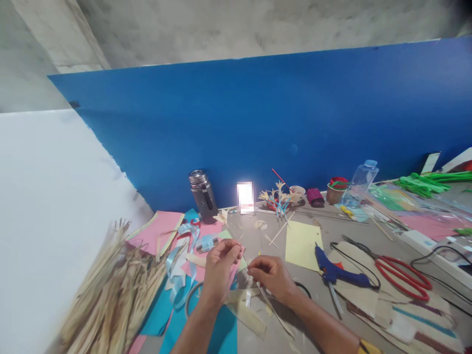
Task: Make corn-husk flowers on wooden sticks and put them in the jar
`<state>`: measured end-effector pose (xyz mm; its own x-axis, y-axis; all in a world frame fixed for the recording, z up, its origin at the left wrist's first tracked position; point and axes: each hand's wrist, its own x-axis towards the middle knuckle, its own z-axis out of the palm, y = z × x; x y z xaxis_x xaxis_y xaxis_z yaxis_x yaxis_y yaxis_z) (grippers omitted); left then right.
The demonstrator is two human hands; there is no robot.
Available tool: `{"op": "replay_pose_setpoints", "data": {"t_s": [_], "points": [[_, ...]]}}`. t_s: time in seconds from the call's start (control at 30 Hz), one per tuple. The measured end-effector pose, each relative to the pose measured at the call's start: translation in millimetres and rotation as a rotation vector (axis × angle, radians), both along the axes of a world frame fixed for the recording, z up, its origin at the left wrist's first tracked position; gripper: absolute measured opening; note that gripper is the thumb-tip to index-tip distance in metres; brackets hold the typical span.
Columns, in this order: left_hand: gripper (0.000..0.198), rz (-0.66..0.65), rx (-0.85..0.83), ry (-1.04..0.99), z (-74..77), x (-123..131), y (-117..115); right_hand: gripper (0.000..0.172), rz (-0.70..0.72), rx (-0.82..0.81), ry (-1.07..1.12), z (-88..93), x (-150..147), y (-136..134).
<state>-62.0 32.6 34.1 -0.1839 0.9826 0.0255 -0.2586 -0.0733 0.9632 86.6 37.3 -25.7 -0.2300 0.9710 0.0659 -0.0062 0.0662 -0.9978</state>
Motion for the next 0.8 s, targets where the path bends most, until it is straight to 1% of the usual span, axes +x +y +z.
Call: {"op": "replay_pose_setpoints", "data": {"t_s": [0.1,0.2,0.27,0.37,0.5,0.6,0.7,0.8], "points": [[0.019,-0.007,0.018,0.053,-2.4,1.6,0.2,0.01,-0.022,0.01,0.009,-2.3,-0.6,0.4],[0.014,-0.026,0.041,0.221,-9.8,7.3,-3.9,0.012,-0.074,0.044,0.019,-0.7,0.9,0.8],[0.01,-0.034,0.041,0.299,-16.0,11.4,-7.6,0.015,-0.099,0.077,0.02,1.3,2.4,1.0],[0.009,-0.041,0.011,0.322,-27.3,14.4,-11.1,0.02,-0.125,0.106,0.013,3.0,3.3,0.7],[0.011,-0.026,-0.045,0.279,-39.9,14.0,-11.7,0.019,-0.12,0.104,0.013,2.0,2.0,-0.1],[0.011,0.004,-0.02,0.275,-40.1,14.8,-12.1,0.017,-0.129,0.094,-0.01,0.1,1.0,0.2],[0.012,0.066,0.048,0.335,-37.6,15.6,-12.5,0.013,-0.157,0.073,-0.036,-2.4,0.6,0.9],[0.014,0.09,0.091,0.402,-40.8,13.7,-11.7,0.012,-0.158,0.036,-0.057,-5.9,0.2,1.3]]}}
